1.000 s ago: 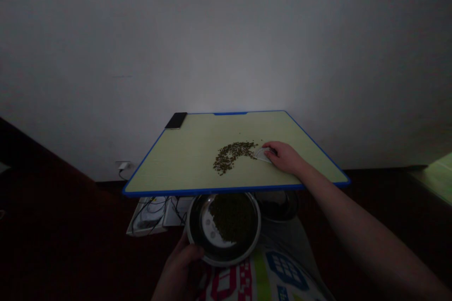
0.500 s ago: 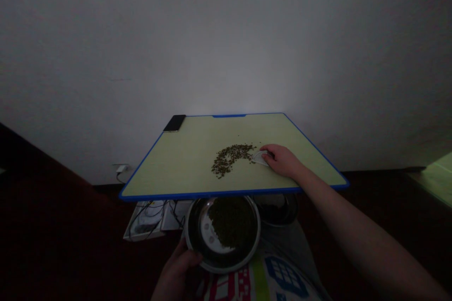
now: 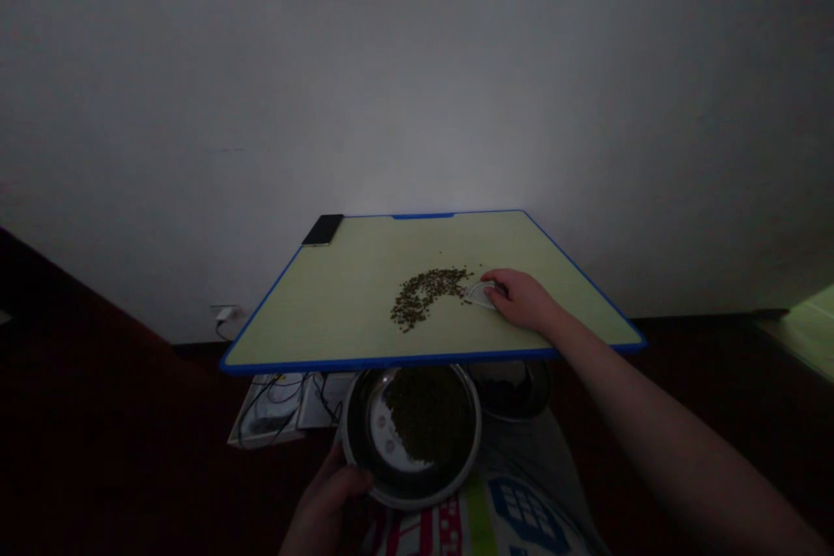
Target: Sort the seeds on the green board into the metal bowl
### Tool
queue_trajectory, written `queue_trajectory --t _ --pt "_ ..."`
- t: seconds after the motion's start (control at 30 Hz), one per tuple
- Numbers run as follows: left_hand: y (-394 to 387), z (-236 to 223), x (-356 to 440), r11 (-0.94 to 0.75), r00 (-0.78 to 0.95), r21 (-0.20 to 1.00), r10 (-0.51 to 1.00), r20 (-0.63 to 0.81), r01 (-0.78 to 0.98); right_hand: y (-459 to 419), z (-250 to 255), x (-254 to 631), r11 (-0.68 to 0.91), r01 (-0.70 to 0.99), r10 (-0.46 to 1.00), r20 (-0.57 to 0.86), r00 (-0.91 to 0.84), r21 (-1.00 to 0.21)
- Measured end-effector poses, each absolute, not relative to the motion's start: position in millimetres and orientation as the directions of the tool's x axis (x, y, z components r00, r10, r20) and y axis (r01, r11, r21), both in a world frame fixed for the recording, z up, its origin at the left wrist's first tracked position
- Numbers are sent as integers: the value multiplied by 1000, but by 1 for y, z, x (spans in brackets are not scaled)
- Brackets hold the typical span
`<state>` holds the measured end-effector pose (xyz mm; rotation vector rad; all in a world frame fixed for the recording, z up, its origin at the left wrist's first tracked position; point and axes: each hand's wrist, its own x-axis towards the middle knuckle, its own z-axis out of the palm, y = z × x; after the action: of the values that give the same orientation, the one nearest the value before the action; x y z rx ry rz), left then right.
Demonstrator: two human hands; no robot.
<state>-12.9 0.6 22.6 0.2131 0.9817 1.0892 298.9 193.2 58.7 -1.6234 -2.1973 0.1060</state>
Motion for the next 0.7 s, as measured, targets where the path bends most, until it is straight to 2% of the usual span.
queue_trajectory --t 0.23,0.7 --pt "-1 22 -12 486 85 584 810 -580 -651 192 58 296 341 897 922 283 -262 -281" --pt "0 18 -12 467 93 572 823 -561 -675 192 60 296 273 919 941 276 -194 -284"
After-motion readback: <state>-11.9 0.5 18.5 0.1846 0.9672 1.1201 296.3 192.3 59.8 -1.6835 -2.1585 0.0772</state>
